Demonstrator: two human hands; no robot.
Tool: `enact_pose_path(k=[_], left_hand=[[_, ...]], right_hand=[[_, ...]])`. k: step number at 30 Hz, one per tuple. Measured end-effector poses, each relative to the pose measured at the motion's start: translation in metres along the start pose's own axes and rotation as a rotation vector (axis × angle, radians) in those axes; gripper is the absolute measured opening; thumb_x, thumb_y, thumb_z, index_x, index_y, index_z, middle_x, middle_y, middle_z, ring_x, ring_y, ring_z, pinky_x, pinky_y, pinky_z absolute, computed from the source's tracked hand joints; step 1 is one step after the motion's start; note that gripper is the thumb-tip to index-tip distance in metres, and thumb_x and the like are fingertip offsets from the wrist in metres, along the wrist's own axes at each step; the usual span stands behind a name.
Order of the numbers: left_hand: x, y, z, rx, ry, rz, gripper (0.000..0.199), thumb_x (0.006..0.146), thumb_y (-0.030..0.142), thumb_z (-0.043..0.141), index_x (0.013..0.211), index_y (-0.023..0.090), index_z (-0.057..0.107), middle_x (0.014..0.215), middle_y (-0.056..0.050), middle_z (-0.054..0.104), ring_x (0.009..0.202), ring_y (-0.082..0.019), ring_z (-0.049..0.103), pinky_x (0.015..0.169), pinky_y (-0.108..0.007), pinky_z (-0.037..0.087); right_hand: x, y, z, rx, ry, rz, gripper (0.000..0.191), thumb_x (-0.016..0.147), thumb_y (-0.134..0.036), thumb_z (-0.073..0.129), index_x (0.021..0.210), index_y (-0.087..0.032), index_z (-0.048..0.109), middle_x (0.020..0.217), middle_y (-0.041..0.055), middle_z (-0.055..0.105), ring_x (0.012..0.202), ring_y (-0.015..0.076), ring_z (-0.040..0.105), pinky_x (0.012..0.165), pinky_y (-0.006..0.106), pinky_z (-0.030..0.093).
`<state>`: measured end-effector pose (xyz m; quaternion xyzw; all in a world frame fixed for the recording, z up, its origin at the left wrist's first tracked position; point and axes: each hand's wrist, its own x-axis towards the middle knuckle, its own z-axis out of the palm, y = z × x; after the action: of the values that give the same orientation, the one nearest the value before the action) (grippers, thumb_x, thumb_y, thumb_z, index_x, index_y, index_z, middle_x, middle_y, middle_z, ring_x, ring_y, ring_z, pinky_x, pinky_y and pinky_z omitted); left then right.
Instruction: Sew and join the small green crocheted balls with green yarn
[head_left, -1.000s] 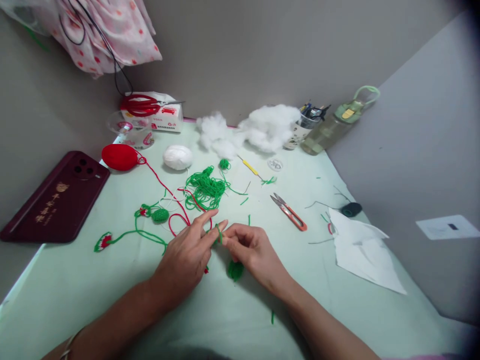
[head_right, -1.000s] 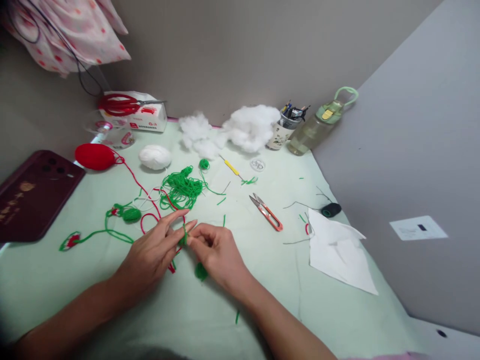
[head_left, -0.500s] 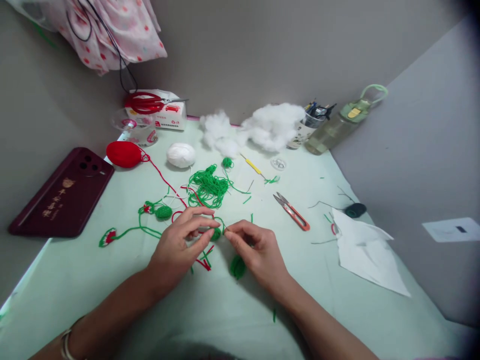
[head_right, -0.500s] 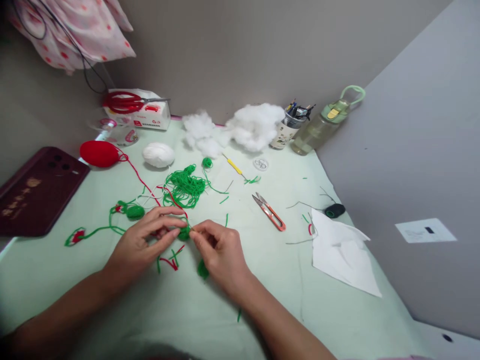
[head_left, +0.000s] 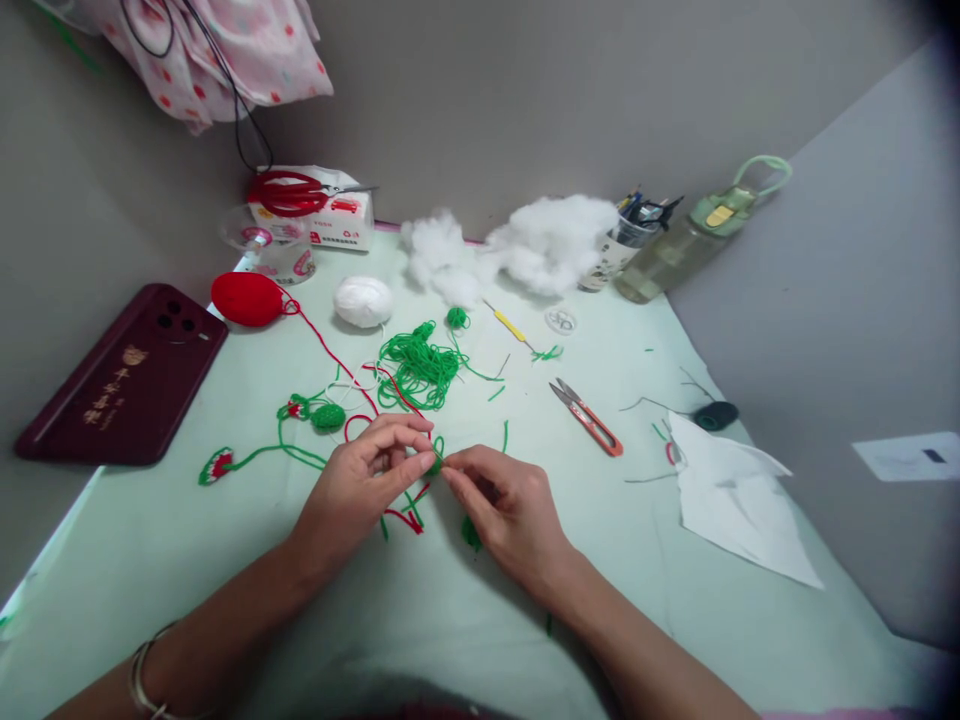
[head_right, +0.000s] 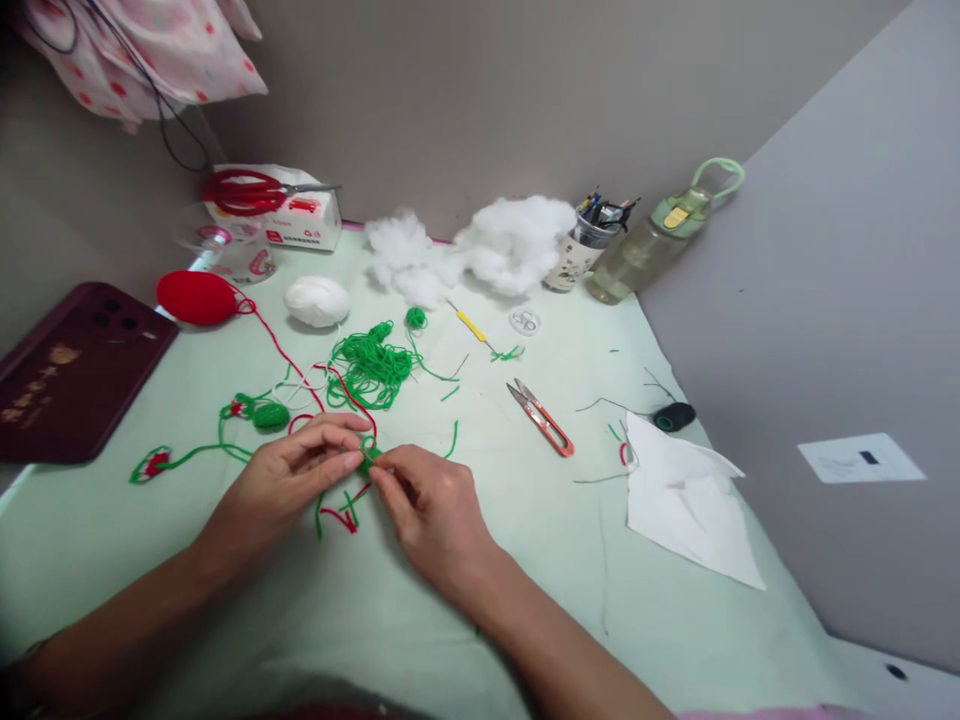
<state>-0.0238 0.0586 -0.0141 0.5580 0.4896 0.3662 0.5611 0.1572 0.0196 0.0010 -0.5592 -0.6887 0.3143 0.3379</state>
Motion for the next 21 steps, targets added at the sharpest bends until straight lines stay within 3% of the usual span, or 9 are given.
enact_pose_path(k=[16, 21], left_hand=[[-0.0040, 0.0102, 0.0045, -0.102, -0.001, -0.065, 0.012, 0.077, 0.027, 0.067, 0.072, 0.018, 0.061, 0.110, -0.005, 0.067, 0.071, -0.011, 0.057, 0.067, -0.027, 0.052], [-0.0034, 0.0092, 0.0037, -0.117, -0.015, -0.077, 0.013, 0.078, 0.028, 0.066, 0.072, 0.018, 0.060, 0.109, -0.005, 0.065, 0.081, -0.013, 0.060, 0.073, -0.028, 0.051]], right_hand=[[-0.0054, 0.0002, 0.0045, -0.253, 0.038, -0.220, 0.026, 0.101, -0.023, 0.046, 0.089, -0.018, 0.069, 0.076, 0.0063, 0.072, 0.067, 0.0139, 0.062, 0.065, 0.024, 0.045], [-0.0048, 0.0004, 0.0031, -0.239, 0.041, -0.208, 0.024, 0.100, -0.021, 0.048, 0.089, -0.017, 0.069, 0.075, 0.0058, 0.071, 0.064, 0.0131, 0.061, 0.064, 0.023, 0.044]])
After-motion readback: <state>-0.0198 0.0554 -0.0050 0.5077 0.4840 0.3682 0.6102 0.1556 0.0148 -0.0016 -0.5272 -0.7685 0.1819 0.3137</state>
